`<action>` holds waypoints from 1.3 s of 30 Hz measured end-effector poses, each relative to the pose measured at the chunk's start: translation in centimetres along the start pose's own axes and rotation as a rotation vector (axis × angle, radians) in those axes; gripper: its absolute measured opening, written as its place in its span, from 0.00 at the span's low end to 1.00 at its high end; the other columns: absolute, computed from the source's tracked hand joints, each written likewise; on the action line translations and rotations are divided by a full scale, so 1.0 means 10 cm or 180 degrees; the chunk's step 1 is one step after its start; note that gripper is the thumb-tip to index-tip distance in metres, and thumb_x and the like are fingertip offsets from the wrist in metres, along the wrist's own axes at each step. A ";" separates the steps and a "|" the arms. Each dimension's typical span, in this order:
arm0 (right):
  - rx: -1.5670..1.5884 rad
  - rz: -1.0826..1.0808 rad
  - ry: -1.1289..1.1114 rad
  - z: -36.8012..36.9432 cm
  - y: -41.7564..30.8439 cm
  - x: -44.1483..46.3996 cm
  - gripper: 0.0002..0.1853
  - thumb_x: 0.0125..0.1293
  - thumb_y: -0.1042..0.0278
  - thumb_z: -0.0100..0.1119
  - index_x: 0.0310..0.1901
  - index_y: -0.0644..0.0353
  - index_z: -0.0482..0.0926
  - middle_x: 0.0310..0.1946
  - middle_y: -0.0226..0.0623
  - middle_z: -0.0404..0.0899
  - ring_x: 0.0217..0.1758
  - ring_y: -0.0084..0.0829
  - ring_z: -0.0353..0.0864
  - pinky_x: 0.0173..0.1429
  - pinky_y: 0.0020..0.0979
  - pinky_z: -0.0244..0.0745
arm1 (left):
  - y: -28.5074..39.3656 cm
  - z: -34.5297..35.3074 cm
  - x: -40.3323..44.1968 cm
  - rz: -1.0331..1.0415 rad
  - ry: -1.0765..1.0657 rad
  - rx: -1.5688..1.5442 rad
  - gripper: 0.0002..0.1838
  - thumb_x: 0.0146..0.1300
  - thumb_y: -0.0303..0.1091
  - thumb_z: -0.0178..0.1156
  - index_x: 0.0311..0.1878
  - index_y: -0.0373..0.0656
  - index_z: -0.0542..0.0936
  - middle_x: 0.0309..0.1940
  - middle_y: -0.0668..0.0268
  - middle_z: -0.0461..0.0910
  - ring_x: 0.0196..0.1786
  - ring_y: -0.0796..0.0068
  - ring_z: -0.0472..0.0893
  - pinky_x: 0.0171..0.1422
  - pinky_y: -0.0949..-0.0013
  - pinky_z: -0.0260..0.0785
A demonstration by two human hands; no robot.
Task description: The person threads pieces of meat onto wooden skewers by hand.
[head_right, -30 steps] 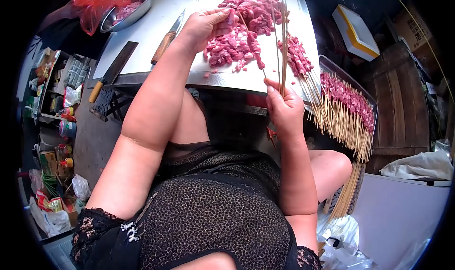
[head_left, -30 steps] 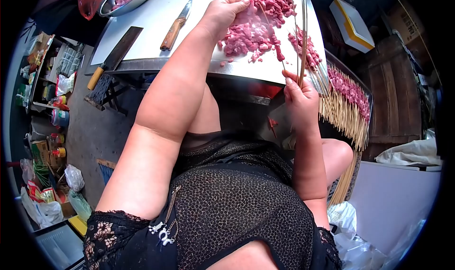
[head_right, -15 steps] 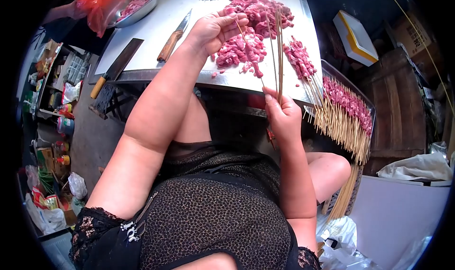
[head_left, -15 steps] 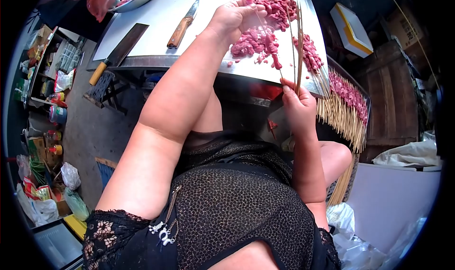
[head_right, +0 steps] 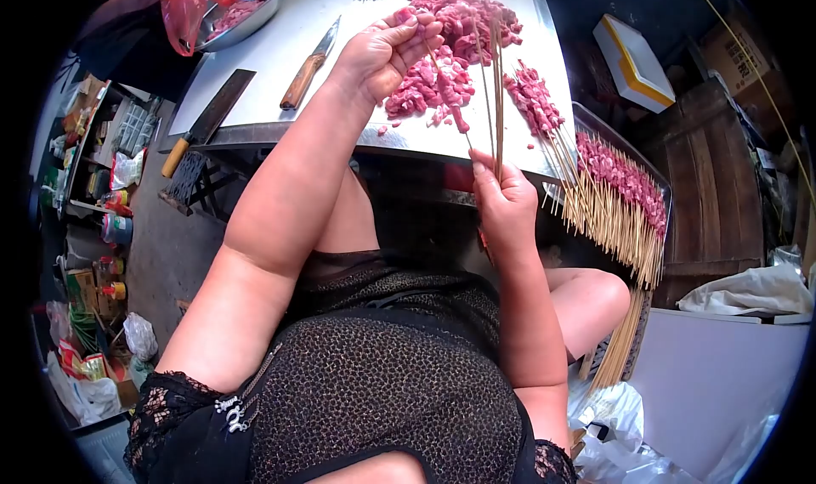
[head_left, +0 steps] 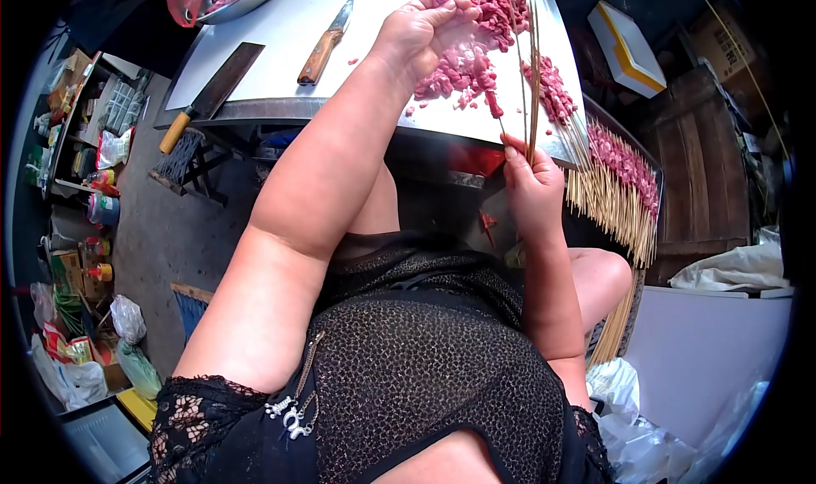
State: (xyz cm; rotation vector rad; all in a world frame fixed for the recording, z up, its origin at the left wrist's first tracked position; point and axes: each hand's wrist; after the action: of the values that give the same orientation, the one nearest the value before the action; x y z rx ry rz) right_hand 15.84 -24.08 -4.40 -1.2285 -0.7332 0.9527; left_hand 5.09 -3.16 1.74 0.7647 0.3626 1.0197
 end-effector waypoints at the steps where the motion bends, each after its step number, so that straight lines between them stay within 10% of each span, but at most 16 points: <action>1: -0.0250 -0.0101 0.0079 0.00 -0.01 0.00 0.10 0.67 0.75 0.52 0.48 0.66 0.78 0.22 0.16 0.66 0.21 0.09 0.58 0.25 0.13 0.51 | 0.00 0.01 0.00 0.0002 -0.0002 0.0002 0.07 0.66 0.23 0.50 0.44 0.32 0.73 0.41 0.52 0.79 0.45 0.61 0.82 0.53 0.62 0.78; 39: -0.0775 -0.0657 0.0226 -0.04 0.08 0.02 0.10 0.66 0.75 0.54 0.48 0.65 0.78 0.25 0.17 0.69 0.24 0.08 0.61 0.28 0.12 0.54 | 0.00 0.17 -0.22 0.0018 -0.0152 0.0783 0.14 0.71 0.30 0.42 0.47 0.26 0.71 0.42 0.47 0.79 0.45 0.57 0.82 0.53 0.59 0.77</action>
State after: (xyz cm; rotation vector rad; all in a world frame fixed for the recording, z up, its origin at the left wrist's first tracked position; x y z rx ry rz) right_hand 16.12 -24.05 -5.32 -1.3606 -0.9198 0.6607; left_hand 5.00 -5.74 2.77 1.0100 0.4503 0.9706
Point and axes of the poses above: each hand's wrist, its own x-axis towards the middle knuckle, its own z-axis out of the palm, y = z × x
